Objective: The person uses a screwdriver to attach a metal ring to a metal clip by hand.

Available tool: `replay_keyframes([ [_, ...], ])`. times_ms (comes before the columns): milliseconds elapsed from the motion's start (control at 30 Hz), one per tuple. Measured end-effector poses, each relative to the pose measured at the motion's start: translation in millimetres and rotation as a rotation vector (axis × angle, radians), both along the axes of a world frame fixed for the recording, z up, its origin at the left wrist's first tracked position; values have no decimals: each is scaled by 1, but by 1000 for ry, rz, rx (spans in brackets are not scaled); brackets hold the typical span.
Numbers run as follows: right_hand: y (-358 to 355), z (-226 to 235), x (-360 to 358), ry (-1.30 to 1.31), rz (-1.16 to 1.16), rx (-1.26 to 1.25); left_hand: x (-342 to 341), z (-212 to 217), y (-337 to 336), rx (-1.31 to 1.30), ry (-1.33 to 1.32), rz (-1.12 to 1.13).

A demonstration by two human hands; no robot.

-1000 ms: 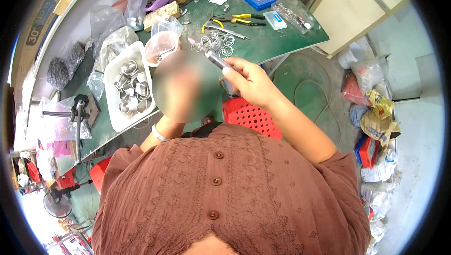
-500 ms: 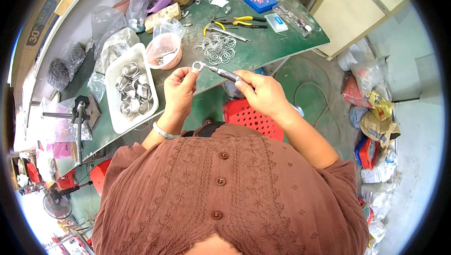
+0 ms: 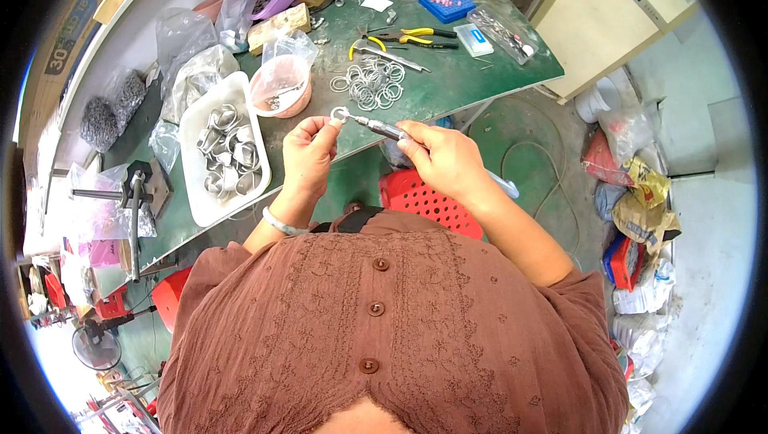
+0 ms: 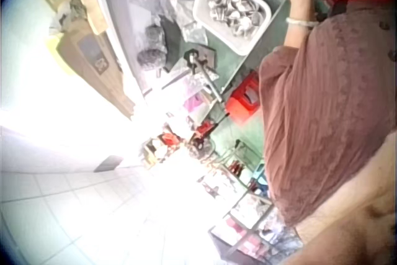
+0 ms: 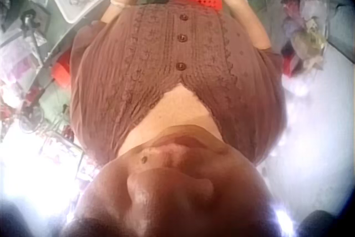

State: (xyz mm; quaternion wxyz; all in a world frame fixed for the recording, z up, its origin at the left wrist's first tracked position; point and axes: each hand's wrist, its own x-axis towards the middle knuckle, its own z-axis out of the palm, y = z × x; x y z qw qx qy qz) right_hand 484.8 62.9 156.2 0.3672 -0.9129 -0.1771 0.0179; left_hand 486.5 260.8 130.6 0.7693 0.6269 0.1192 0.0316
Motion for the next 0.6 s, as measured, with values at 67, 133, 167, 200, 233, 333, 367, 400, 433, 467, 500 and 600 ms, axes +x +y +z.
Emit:
replay_keyframes([
  [67,0,-1,0,-7,0,-1,0,0,0,-14,7,-7],
  [133,0,-2,1,0,-2,-7,0,1,-1,-19,7,-5],
  [167,-1,-2,1,0,-3,-6,0,1,-1,-24,7,-4],
  [200,0,-1,0,-3,-1,-5,1,1,-1,-23,7,-5],
  [233,0,0,0,-6,1,-3,1,2,-2,-33,12,-7],
  [333,-1,0,0,-11,-2,-17,1,2,-2,-41,26,-11],
  [367,-1,0,0,-11,-2,-17,1,1,-1,-39,35,-12],
  [400,-1,0,0,-9,-2,-21,1,1,-2,-39,34,-12],
  [433,-1,1,1,-8,-3,-26,1,1,-2,-39,35,-17],
  [467,-1,1,1,-8,-3,-26,1,1,-2,-40,35,-21],
  [500,-1,2,0,0,-4,-25,1,1,-2,-39,35,-23],
  [600,-1,3,0,5,-7,-27,2,0,-2,-41,33,-22],
])
